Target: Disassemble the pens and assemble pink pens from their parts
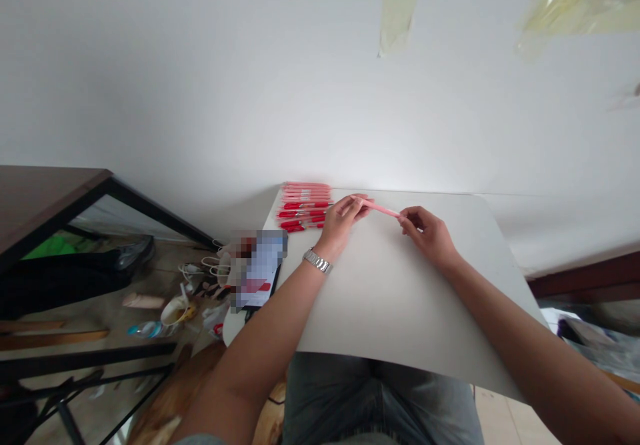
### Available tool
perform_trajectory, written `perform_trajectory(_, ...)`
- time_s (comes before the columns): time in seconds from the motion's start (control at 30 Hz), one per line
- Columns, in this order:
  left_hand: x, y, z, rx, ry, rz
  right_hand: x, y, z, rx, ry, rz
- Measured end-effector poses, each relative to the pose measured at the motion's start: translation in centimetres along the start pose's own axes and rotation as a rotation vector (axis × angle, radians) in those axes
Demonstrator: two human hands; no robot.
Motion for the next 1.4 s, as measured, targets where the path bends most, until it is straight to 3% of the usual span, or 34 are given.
perform_trajectory(0.37, -0.3, 0.6, -0.2, -0.018, -0.034, 0.028, 0.2, 0.2, -0.2, -0.020, -0.096, -0.008)
perform_trajectory(0.7, -0.3, 0.3, -0.3, -0.009, 0.008, -0.003, 0.2, 0.5, 0.3, -0.105, 0.004, 0.229)
perform_trajectory(1.0, 0.2, 0.6, -0.3, -0.132, -0.048, 0.292, 1.4, 0.0, 0.7, -0.094, 0.096, 0.261)
perform_trajectory(1.4, -0.3, 0.4, -1.3, -0.021, -0.181, 0.446, 1.1, 0.6, 0.6, -0.166, 0.148, 0.421)
Point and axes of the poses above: each hand's wrist, its own z-axis towards the middle knuckle, its own x-axis out of the back of the hand, y = z × x, the point moved 2 cm from there along z, towards the middle knuckle, and after that the axes turned 7 degrees about y, right-handed, at the moved point
